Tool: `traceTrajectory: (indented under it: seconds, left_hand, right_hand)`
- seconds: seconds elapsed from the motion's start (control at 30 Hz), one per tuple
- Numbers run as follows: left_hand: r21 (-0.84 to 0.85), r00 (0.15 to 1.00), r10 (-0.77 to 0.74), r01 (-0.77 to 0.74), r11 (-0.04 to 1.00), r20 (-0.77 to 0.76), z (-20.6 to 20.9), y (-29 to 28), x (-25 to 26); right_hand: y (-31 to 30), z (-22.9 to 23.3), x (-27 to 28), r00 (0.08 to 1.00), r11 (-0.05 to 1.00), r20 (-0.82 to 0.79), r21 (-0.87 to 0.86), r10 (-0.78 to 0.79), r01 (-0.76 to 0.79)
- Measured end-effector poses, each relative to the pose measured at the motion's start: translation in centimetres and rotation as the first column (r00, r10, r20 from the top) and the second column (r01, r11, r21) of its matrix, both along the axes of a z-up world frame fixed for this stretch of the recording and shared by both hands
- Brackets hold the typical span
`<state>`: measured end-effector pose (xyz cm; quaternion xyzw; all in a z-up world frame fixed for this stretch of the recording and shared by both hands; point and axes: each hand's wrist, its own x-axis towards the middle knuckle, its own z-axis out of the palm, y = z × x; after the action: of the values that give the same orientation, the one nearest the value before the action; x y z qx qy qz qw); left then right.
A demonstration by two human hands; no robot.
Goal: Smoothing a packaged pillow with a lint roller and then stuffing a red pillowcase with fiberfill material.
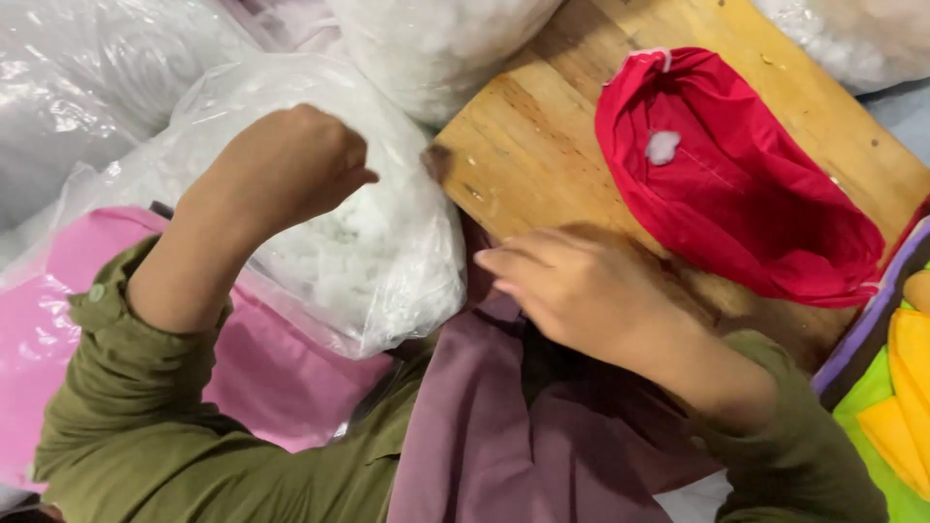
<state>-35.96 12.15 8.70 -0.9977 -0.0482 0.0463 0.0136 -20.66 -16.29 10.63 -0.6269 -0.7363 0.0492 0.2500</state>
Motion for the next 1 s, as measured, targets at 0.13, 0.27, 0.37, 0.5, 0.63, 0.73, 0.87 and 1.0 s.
traceTrajectory:
  seconds: [0.13, 0.27, 0.37, 0.5, 0.63, 0.73, 0.87, 1.0]
  left_hand:
    - [-0.27, 0.944, 0.253, -0.305, 0.913, -0.212, -7.2, 2.0, -5.1]
    - [-0.184, 0.957, 0.152, -0.2, 0.962, -0.246, -14.3, 2.1, -6.6]
    - [-0.054, 0.812, 0.318, -0.393, 0.918, -0.489, -23.9, 2.7, -9.6]
    - [-0.046, 0.788, 0.33, -0.411, 0.91, -0.52, -23.9, 3.2, -10.9]
    - [-0.221, 0.887, 0.152, -0.269, 0.938, -0.437, -13.1, -0.8, -7.6]
    - [-0.254, 0.876, 0.042, -0.185, 0.949, -0.481, -13.0, -3.9, -5.8]
    - [-0.098, 0.791, -0.071, 0.014, 0.995, -0.608, -14.0, -8.1, -3.7]
    - [-0.079, 0.747, 0.041, -0.124, 0.989, -0.663, -17.7, -9.1, -3.3]
  right_hand:
    - [7.0, -9.3, -6.4, 0.962, 0.984, -0.212, 0.007, 0.174, -0.176]
    - [12.4, -15.0, -9.7, 0.869, 0.948, -0.487, -0.228, 0.085, -0.221]
    - [13.8, -20.6, -6.9, 0.968, 0.708, 0.0, -0.682, -0.252, 0.184]
    - [12.9, -17.4, -4.2, 0.919, 0.609, 0.014, -0.745, -0.394, 0.273]
    - [12.2, -14.8, -5.5, 0.952, 0.501, 0.022, -0.847, -0.307, 0.181]
    - [13.0, -16.0, -6.3, 0.962, 0.439, 0.079, -0.878, -0.262, 0.191]
    - [13.4, -22.2, -6.2, 0.756, 0.629, -0.278, -0.746, -0.593, 0.218]
    - [13.4, -29.6, -5.5, 0.943, 0.751, 0.081, -0.584, -0.324, 0.308]
